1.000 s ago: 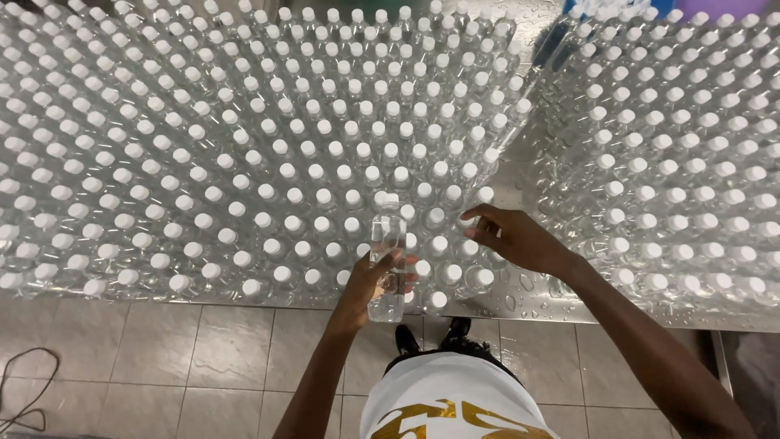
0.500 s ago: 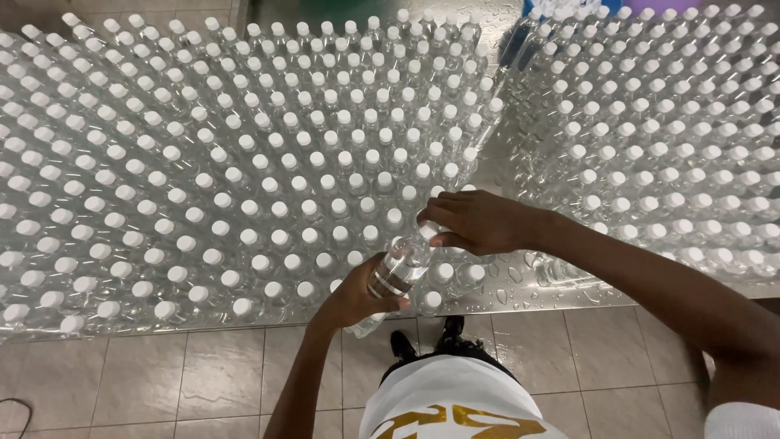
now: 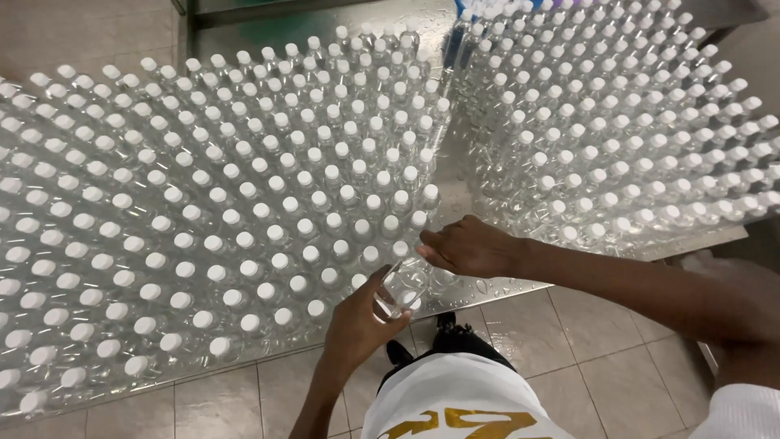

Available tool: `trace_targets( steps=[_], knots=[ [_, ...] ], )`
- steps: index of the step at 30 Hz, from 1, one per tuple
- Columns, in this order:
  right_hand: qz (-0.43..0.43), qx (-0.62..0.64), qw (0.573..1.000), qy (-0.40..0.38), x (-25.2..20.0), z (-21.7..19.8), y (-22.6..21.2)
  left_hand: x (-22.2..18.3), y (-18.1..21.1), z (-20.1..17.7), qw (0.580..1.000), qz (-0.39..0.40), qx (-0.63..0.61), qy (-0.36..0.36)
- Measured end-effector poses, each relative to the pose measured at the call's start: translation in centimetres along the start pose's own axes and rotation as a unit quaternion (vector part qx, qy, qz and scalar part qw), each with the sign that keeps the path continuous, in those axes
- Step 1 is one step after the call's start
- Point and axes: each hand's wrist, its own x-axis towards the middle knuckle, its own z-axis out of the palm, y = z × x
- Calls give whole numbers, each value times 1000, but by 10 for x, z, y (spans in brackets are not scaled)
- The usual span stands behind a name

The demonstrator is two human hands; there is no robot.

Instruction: The person repeatedly picks up clear plastic bottles from a large array on a metal table and screws white caps onto them by hand. The capped bottles are then placed back into the array. The process is continuous and repetitive throughout the video.

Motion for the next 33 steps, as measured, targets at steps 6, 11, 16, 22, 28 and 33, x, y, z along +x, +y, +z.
trace_targets(
  steps=[6, 11, 16, 22, 28, 33],
  knots=[
    [241, 154, 958, 13, -11, 49, 25, 32, -40, 59, 760, 266, 483, 346],
    [476, 495, 710, -157, -10, 9, 35, 59, -45, 48, 753, 328, 492, 289],
    [292, 298, 905, -90, -25, -48, 36, 72, -38, 48, 872, 275, 324, 244],
    [-135, -158, 975, 83, -34, -31, 58, 55, -10, 37, 961, 166, 186, 122],
    [182, 372, 898, -145, -25, -21, 51, 57, -13, 45, 934, 151, 311, 90],
    [129, 224, 965, -43, -38, -50, 16, 28, 37, 15, 1000, 2, -1, -13]
  ],
)
